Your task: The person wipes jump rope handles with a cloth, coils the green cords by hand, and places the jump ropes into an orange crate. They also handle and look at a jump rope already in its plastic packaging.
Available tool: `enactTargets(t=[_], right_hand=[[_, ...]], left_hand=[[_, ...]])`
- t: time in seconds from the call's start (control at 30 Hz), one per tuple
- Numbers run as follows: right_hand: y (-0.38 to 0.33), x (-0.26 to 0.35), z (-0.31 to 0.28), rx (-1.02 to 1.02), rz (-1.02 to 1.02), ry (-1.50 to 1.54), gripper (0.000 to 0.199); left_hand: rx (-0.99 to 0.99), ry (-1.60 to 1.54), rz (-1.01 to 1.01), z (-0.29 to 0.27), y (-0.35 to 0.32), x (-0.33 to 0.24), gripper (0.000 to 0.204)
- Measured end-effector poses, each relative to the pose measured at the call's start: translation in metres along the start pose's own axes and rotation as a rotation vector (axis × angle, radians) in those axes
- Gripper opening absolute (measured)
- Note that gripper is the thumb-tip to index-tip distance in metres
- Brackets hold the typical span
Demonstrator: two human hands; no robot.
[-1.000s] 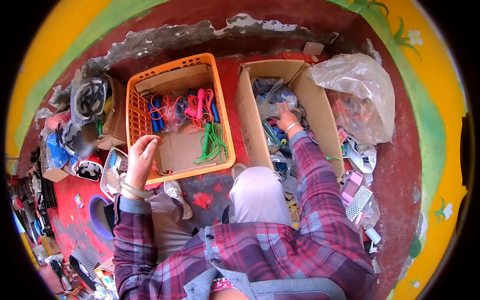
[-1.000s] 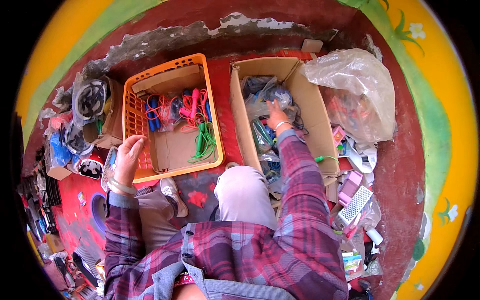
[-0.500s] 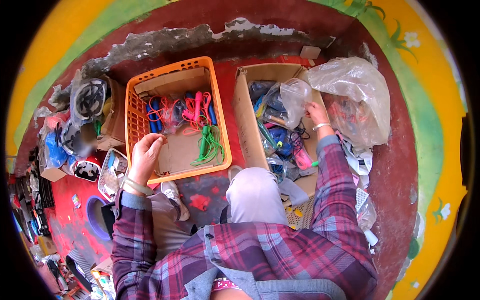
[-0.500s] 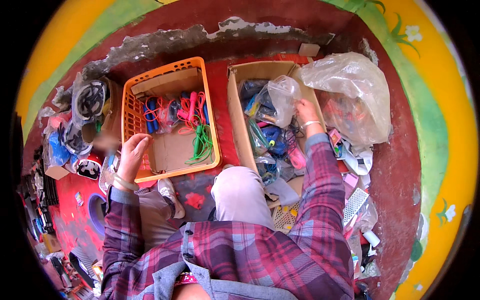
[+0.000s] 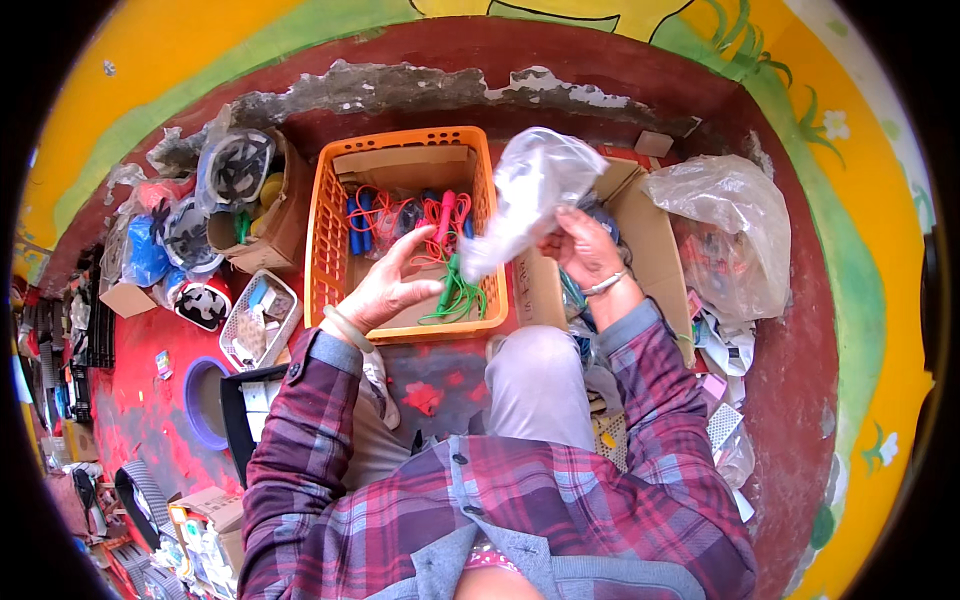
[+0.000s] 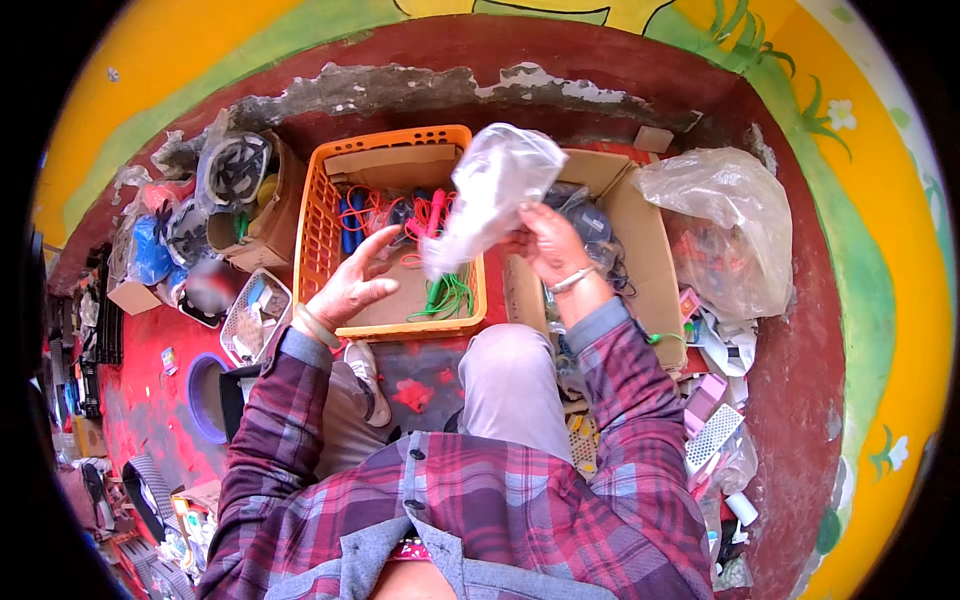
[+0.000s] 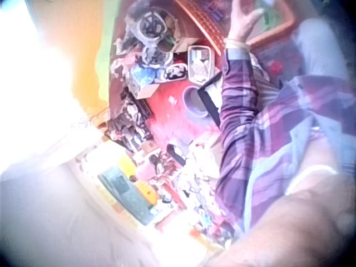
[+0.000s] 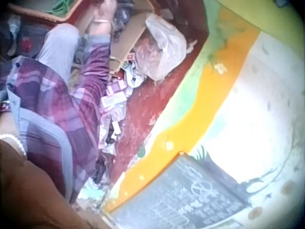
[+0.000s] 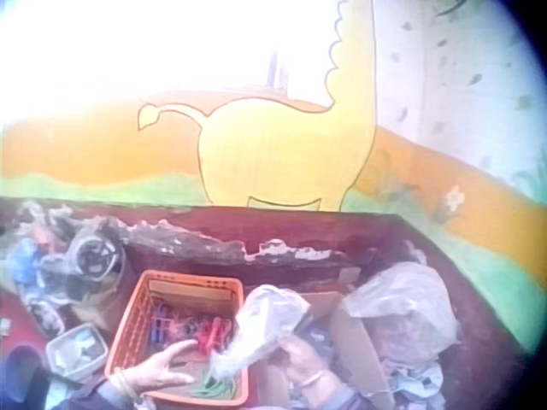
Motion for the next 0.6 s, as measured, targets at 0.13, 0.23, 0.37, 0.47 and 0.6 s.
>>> enactTargets(t=[0.13,0.23,0.37,0.47,0.6], right_hand=[[0.005,-0.028,0.051,0.038,0.016,0.084,0.018],[0.014,-0.031,0.058,0.006,-0.027,0.116,0.016],[0.020,-0.018,0.065,-0.063,-0.054,-0.051,0.014],[0.019,0.002,0.073,0.007,-0.119,-0.230,0.015],[-0.006,0.043,0.060,-0.083,-0.240,-0.521,0.017]], left_hand=[[-0.024,-0.157,-0.008,0.002,-0.003,-0.009,0.067],[-0.202,-0.351,-0.007,-0.026,0.002,0.016,0.034],[-0.358,-0.505,0.105,-0.048,-0.003,0.010,0.020],[-0.368,-0.506,0.075,-0.048,-0.006,0.003,0.016],[-0.247,-0.443,0.060,-0.040,-0.003,0.009,0.007]])
Point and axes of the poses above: each hand's wrist, its own y-axis towards the middle knuckle, its own z-axis out of the palm, x = y × z, the point moved 3 cm from there along y, towards the middle knuckle, and after that the axes turned 4 degrees about -y, right-handed, at the moved point
